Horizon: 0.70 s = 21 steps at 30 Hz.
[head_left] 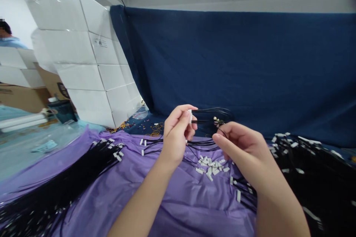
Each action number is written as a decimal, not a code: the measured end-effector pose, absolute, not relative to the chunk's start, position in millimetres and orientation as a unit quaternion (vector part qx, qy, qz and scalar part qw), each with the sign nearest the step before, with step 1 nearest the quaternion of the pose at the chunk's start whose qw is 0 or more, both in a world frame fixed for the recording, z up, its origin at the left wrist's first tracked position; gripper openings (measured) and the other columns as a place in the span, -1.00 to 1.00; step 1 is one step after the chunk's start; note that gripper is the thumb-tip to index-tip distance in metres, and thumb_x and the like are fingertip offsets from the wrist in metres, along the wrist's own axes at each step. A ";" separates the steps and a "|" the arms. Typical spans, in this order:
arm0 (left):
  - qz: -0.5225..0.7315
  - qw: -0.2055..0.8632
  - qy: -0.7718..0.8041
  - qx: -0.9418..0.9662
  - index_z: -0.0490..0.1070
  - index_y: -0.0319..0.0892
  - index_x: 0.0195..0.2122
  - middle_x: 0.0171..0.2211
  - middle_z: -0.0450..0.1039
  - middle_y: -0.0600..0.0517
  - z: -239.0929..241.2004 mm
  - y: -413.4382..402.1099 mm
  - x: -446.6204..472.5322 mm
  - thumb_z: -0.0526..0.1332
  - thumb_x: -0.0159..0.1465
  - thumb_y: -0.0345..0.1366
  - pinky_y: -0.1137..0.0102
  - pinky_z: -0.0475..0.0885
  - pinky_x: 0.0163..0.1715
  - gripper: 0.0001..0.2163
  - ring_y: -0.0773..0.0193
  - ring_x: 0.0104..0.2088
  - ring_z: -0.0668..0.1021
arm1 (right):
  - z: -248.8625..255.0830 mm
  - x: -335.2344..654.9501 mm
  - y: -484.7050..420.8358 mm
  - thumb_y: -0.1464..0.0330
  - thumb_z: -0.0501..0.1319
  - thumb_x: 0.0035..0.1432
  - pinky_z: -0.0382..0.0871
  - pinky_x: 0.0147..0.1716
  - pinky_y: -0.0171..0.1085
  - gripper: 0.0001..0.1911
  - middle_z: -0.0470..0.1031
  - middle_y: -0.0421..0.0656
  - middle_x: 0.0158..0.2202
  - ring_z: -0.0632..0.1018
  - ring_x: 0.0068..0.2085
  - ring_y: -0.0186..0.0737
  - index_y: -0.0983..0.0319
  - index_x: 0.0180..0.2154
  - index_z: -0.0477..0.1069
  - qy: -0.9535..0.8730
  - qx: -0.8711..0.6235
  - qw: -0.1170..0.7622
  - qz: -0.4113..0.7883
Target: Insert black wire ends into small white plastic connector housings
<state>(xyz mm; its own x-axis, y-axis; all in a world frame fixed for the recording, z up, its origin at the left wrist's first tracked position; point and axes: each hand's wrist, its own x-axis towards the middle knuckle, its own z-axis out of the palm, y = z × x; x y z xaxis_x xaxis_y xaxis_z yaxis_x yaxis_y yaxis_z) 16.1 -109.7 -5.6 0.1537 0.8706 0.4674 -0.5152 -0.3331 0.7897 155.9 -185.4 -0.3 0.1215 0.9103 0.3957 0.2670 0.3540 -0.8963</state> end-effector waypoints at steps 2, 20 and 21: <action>0.637 0.545 0.169 0.517 0.47 -0.15 -0.21 -0.52 0.33 0.11 -4.7 -109.1 15.0 0.24 0.26 -0.17 0.56 0.07 -0.70 -0.82 0.53 -0.69 0.24 | -1.9 156.0 -183.9 0.20 0.33 0.13 0.27 -0.48 -0.33 -0.77 0.38 -0.17 -0.39 0.39 -0.38 -0.26 0.20 -0.26 0.42 -0.593 -0.534 0.578 0.171; 0.540 0.595 0.055 0.594 0.38 -0.13 0.03 -0.49 0.34 0.12 -4.0 -116.0 2.8 0.23 0.31 -0.09 0.55 0.02 -0.69 -0.66 0.55 -0.67 0.20 | -7.0 167.4 -156.3 0.07 0.29 0.13 0.46 -0.52 -0.28 -0.65 0.42 -0.22 -0.65 0.49 -0.60 -0.25 0.23 -0.30 0.47 -0.364 -0.420 0.756 0.346; 0.542 0.601 0.057 0.584 0.38 -0.14 0.00 -0.50 0.33 0.13 -3.7 -115.2 3.0 0.24 0.31 -0.11 0.55 0.01 -0.69 -0.69 0.55 -0.67 0.19 | -5.0 171.1 -158.7 0.05 0.24 0.16 0.51 -0.45 -0.22 -0.64 0.43 -0.20 -0.63 0.53 -0.56 -0.21 0.23 -0.31 0.48 -0.349 -0.392 0.762 0.379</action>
